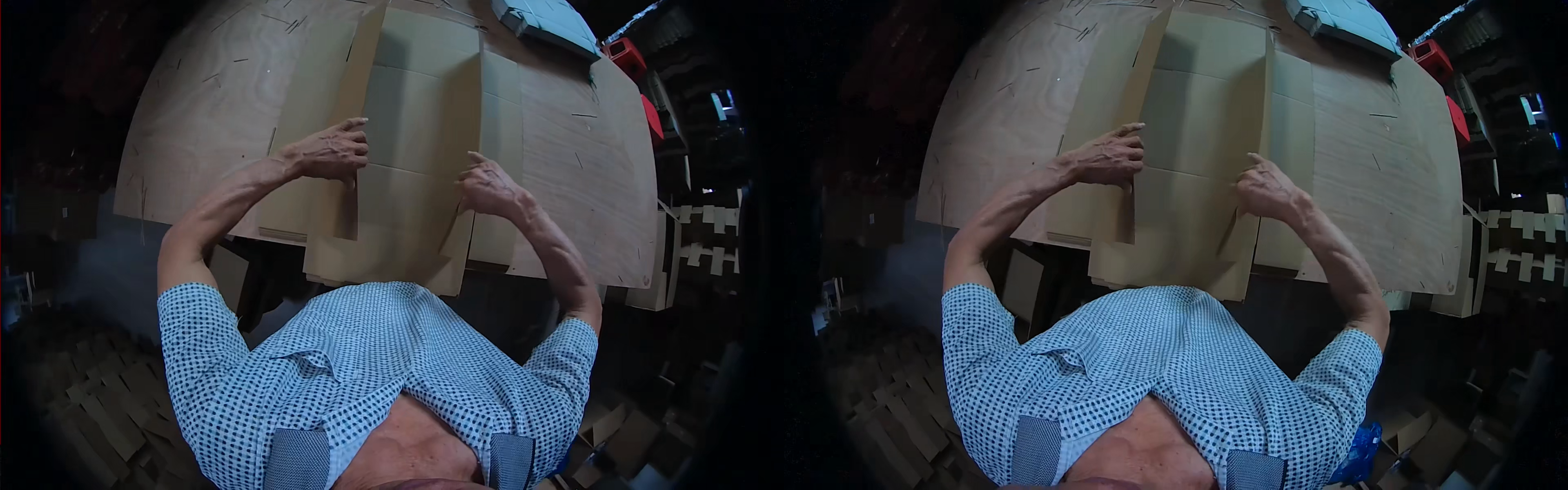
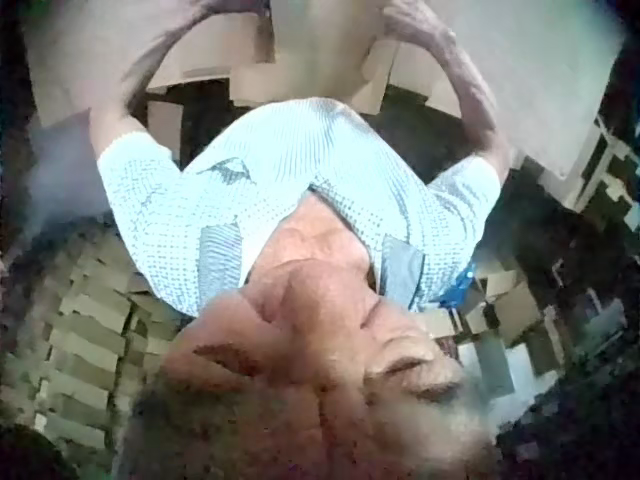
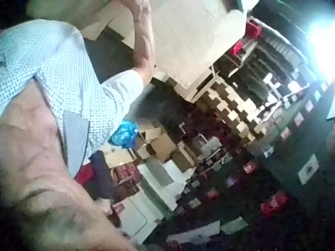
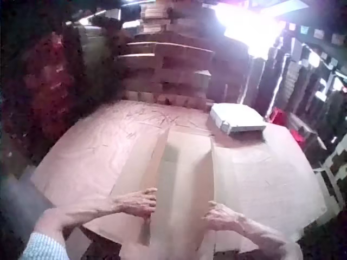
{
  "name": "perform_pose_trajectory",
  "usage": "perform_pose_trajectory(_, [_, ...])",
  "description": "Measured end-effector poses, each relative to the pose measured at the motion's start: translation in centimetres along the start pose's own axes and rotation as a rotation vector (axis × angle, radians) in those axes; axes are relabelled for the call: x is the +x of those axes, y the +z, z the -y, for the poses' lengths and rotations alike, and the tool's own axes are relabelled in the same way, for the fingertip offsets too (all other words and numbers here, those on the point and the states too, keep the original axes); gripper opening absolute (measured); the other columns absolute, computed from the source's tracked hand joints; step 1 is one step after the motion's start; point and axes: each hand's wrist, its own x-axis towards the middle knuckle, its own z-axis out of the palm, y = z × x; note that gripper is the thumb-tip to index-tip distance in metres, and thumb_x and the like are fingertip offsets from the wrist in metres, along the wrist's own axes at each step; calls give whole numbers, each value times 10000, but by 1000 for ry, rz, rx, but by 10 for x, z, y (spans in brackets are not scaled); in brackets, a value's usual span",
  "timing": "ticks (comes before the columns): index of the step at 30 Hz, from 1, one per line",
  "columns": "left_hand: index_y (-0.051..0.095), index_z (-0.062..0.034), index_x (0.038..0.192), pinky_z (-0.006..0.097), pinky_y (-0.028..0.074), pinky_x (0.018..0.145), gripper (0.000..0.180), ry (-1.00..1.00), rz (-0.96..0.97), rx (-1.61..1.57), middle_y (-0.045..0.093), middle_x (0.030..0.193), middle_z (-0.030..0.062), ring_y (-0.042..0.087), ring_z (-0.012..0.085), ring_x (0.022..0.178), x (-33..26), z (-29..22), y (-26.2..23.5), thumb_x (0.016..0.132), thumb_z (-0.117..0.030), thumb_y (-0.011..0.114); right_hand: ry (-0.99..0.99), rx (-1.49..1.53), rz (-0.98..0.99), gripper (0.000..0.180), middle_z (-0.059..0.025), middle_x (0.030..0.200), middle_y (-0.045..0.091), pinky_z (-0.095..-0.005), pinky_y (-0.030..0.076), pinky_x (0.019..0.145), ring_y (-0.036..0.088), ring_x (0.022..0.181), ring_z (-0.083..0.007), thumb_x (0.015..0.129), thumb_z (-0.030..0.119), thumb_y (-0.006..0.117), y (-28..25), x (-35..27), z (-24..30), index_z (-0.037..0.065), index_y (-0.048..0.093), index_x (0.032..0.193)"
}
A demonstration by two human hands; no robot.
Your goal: Assembling cardboard boxes from flat sheets on a workbench.
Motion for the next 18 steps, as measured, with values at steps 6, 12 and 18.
perform_pose_trajectory(6, [585,-94,866,444,462,965,153,-286,-220,58,564,795,54,608,265,826,-6,21,-3,843,-208,684,159,162,-417,244,-69,763,644,-440,486,837,659,809,-279,753,263,793,16,-16,-18,81,637,799])
perform_pose_trajectory(12, [576,-75,903,488,498,781,120,-586,-117,-40,636,825,108,651,326,799,1,18,29,869,-181,623,124,74,-428,228,-105,784,676,-439,513,758,676,815,-312,805,300,739,27,-6,-10,84,667,820])
perform_pose_trajectory(18, [533,-54,992,504,506,750,110,-753,14,-156,684,933,167,663,400,931,19,12,29,894,-99,556,525,383,-363,273,-158,782,673,-495,497,708,665,826,-385,850,343,723,16,10,-33,77,662,838])
